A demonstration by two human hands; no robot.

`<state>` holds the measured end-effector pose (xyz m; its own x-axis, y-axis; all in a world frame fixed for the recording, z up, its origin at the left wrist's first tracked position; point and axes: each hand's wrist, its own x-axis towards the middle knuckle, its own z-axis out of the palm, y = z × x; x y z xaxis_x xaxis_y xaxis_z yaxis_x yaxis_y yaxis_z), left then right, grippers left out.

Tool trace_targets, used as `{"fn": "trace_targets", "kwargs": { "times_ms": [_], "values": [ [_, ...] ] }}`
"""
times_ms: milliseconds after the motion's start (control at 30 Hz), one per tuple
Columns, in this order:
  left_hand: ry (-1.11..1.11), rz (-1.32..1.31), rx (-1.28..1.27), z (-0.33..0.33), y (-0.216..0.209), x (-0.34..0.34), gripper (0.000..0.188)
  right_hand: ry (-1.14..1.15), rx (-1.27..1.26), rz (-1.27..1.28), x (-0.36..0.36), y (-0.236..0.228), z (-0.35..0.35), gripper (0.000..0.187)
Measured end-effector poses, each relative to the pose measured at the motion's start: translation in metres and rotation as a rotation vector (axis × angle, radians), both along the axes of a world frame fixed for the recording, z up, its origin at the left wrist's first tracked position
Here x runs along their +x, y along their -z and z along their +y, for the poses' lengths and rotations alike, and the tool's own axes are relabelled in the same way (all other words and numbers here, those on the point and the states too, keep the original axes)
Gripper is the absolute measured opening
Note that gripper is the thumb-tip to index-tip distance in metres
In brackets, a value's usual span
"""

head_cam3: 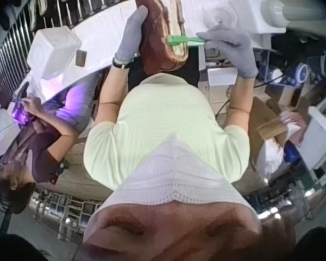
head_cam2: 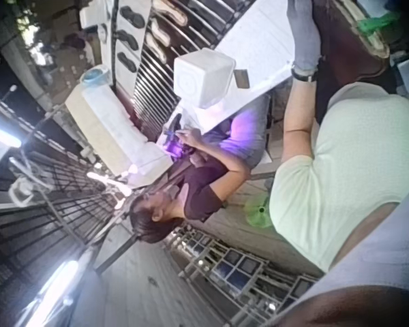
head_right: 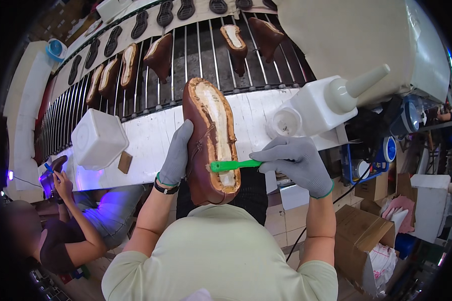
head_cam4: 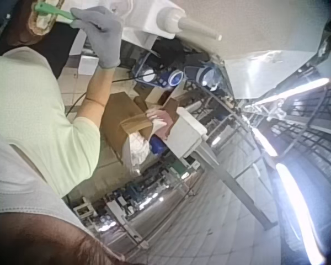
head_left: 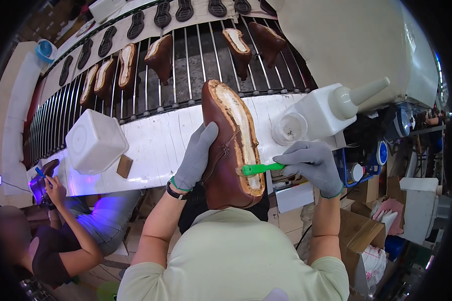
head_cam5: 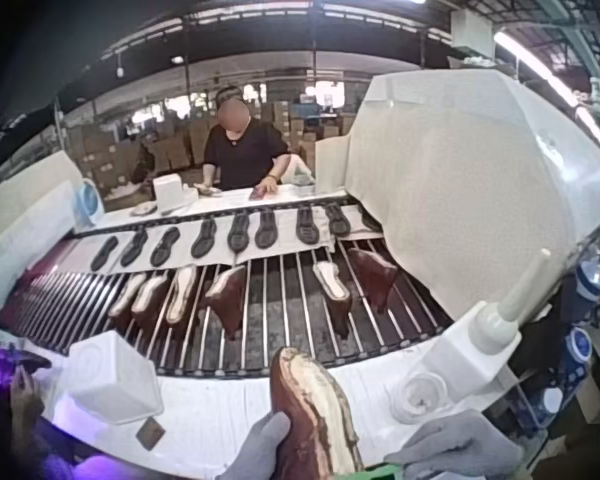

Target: Applying glue to the bottom and side edges of leather shoe uppers on a conveyor production line using a brush.

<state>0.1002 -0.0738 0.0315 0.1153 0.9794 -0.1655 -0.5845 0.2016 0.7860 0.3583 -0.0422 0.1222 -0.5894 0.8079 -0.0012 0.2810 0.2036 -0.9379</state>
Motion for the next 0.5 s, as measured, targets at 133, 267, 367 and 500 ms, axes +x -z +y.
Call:
{"fn": "trace_targets", "kwargs": {
  "times_ms": [133,267,367,500],
  "values": [
    [-0.017,0.028,0.04,0.001,-0.008,0.003,0.058,0.019,0.137,-0.061,-0.003,0.003,0.005,0.029],
    [-0.03,0.085,0.046,-0.003,-0.013,0.003,0.058,0.082,0.126,-0.121,-0.012,0.003,0.014,0.026],
    [-0.036,0.116,0.07,-0.005,-0.014,0.004,0.06,0.094,0.174,-0.121,-0.018,0.007,0.026,0.027],
    [-0.015,0.228,0.134,-0.008,-0.019,0.002,0.063,0.09,0.27,-0.089,-0.031,0.002,0.036,0.028]
  ]
}}
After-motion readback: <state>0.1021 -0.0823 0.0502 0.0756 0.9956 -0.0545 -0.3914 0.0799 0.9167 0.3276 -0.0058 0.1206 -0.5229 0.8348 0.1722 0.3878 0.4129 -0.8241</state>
